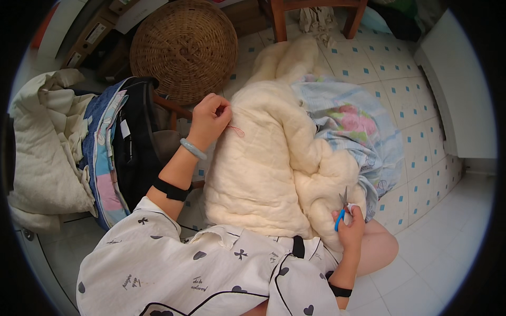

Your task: The person uses scissors and thread to repair a thick white quilt and its patterned cover, cutting loose threads and aligning the fabric edges.

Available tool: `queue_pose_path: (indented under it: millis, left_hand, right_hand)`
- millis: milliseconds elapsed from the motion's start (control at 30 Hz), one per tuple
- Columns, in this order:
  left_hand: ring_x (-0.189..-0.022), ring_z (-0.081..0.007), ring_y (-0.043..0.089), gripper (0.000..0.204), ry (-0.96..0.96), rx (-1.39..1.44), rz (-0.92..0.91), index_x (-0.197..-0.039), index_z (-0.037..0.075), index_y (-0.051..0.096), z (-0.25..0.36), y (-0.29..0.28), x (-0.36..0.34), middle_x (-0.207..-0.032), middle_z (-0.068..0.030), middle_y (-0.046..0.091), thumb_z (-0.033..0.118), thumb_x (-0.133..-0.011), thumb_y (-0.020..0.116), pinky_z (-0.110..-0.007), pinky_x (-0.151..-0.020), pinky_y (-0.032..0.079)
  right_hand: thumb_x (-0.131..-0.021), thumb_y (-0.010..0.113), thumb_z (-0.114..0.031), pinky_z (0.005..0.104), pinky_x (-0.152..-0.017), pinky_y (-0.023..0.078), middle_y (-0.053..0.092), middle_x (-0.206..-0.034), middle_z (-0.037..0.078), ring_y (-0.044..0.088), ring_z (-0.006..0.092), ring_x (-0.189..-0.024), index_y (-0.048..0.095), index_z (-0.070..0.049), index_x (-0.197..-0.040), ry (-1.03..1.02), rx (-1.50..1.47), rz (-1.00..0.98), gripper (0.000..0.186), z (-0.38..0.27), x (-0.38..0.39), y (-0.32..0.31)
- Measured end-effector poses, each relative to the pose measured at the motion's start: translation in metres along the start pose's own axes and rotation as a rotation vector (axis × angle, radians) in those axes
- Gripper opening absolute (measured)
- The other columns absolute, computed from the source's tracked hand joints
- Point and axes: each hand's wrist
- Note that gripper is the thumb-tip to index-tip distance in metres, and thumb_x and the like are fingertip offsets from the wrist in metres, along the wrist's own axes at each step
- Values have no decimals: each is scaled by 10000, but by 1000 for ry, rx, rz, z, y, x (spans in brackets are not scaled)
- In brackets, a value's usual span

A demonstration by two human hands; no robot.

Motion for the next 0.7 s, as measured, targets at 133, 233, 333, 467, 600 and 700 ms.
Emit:
queue_pose_path:
  millis: [133,233,333,467,600,700]
  left_hand:
    - [-593,-248,551,88,12,-183,94,-735,6,581,-26,10,-4,-711,-129,561,72,-736,640,-318,-554,453]
    - [-567,-205,524,124,-295,-187,261,-759,-1,589,-62,-7,-6,-659,-100,563,93,-726,664,-328,-540,442]
    - [-561,-118,476,120,-530,176,413,-811,-2,599,-70,-33,-5,-647,-37,569,99,-783,657,-283,-510,407]
    - [-578,-32,418,107,-540,689,303,-905,-1,620,-11,-63,-7,-711,15,575,103,-881,613,-192,-510,349]
    - [-631,-32,471,131,-448,972,178,-959,-11,622,36,-83,0,-780,5,594,102,-923,570,-174,-567,388]
    - [-717,-50,532,164,-342,1249,45,-1010,-20,594,85,-92,8,-842,-24,605,93,-964,484,-185,-625,436]
  right_hand:
    - [-738,768,-110,269,-743,441,567,-835,56,521,149,-783,536,2,-901,14,-5,7,305,1,1,-1]
    - [-736,769,-111,268,-746,438,565,-841,57,517,151,-783,535,1,-906,41,-11,-18,311,4,0,-2]
    - [-730,772,-108,266,-741,434,560,-842,58,508,151,-786,531,2,-910,-11,-21,11,320,6,0,3]
    - [-721,777,-102,265,-744,432,557,-849,60,505,152,-796,528,2,-915,21,-2,-1,333,4,-2,-2]
    - [-722,773,-82,258,-746,430,590,-896,67,504,142,-797,507,-6,-905,-20,46,58,331,-12,-2,-5]
    - [-734,760,-60,258,-769,439,632,-987,92,532,141,-812,495,-26,-913,-164,60,215,322,-34,-2,-4]
Point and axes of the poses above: each hand's wrist, its own x-axis away from the middle knuckle, its own y-axis out of the palm, z = x × y
